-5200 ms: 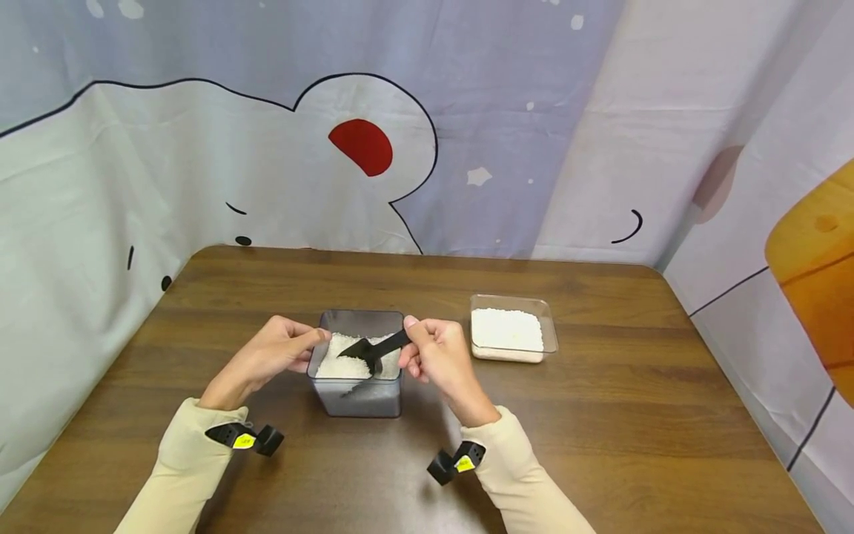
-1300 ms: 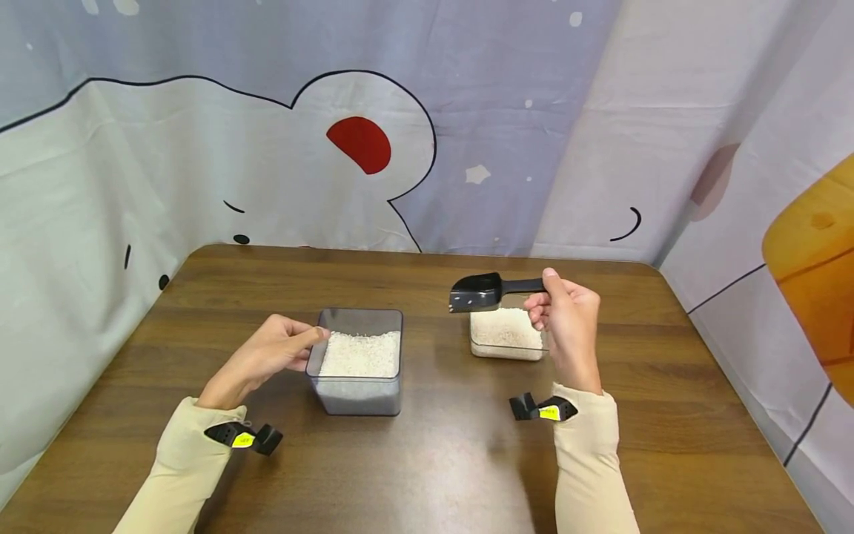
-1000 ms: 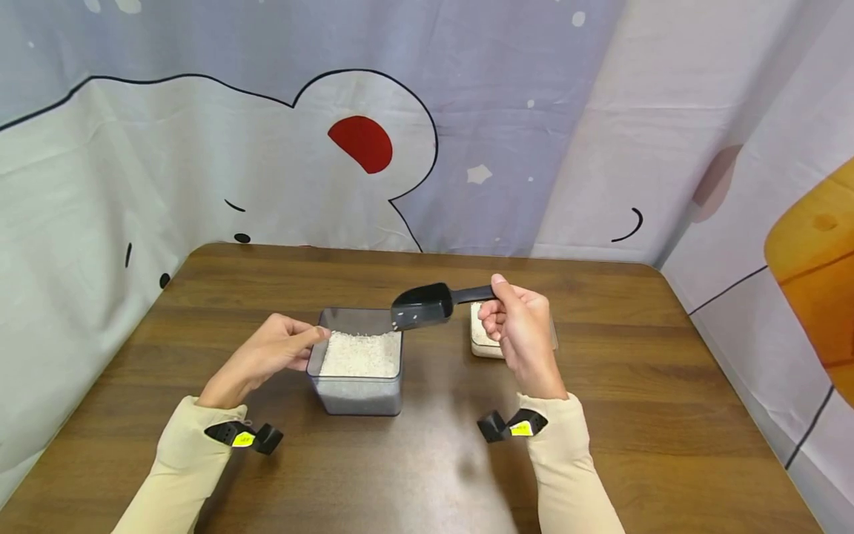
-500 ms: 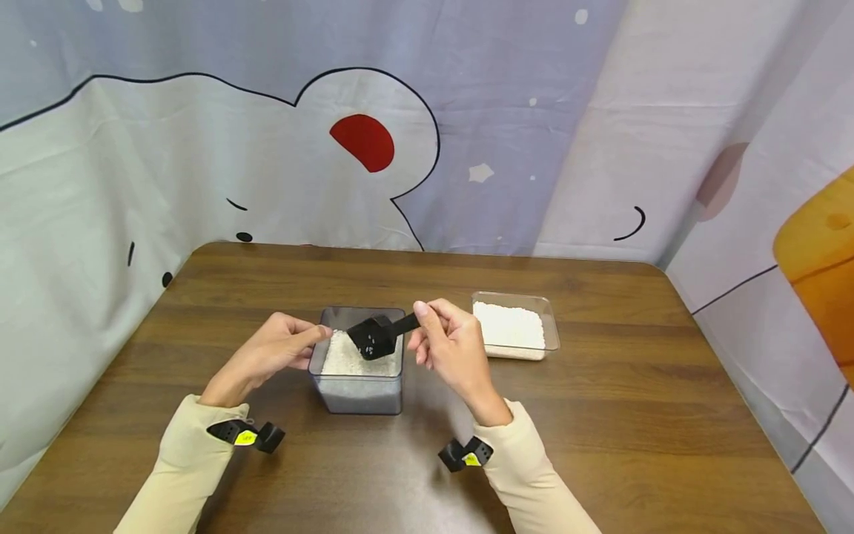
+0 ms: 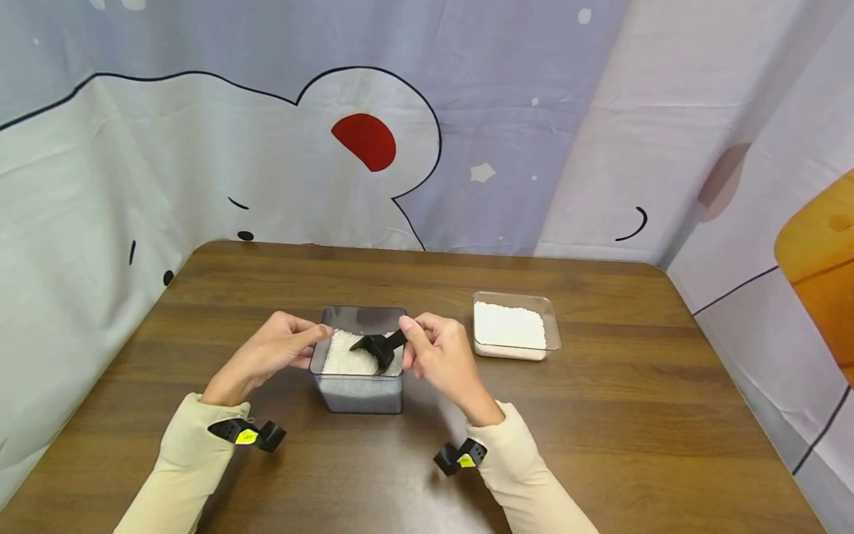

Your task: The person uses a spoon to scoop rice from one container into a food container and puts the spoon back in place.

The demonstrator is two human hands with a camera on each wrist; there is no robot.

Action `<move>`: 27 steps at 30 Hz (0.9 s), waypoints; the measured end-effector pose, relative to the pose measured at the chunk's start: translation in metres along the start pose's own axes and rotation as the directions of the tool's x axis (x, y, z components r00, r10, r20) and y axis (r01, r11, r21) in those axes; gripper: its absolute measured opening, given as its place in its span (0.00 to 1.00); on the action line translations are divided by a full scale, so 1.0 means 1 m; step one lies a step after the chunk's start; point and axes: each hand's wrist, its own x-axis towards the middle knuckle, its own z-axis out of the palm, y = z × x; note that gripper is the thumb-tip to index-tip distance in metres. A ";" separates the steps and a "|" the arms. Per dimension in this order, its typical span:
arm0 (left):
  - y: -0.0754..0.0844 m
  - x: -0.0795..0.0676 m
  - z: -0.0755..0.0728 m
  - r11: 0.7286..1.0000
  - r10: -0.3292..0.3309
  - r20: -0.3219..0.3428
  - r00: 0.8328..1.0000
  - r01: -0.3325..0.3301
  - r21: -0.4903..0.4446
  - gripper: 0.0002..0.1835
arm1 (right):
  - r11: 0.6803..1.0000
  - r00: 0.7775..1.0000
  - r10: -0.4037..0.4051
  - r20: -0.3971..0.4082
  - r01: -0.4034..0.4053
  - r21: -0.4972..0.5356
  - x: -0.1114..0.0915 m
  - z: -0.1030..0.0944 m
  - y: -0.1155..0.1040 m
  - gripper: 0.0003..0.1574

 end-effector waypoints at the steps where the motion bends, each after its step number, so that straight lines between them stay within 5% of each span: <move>1: 0.000 0.000 0.000 1.000 -0.002 -0.001 1.000 0.002 0.000 0.19 | 0.997 0.998 0.059 0.007 -0.059 0.059 0.002 -0.001 0.004 0.20; 5: 0.001 0.000 -0.001 1.000 -0.011 -0.006 1.000 0.011 0.003 0.20 | 0.949 0.979 0.202 0.033 -0.204 0.239 0.005 -0.002 0.013 0.24; 14: 0.002 -0.001 0.000 1.000 -0.010 -0.007 1.000 0.011 0.011 0.20 | 0.789 0.929 0.368 0.042 -0.336 0.514 0.009 -0.004 0.017 0.18; 18: 0.002 -0.001 0.000 1.000 -0.006 -0.005 1.000 0.006 0.006 0.19 | 0.733 0.913 0.406 0.053 -0.359 0.578 0.011 -0.008 0.020 0.16; 27: 0.001 0.000 0.001 1.000 -0.012 -0.006 1.000 0.012 -0.007 0.18 | 0.664 0.905 0.420 0.076 -0.363 0.654 0.014 -0.018 0.024 0.15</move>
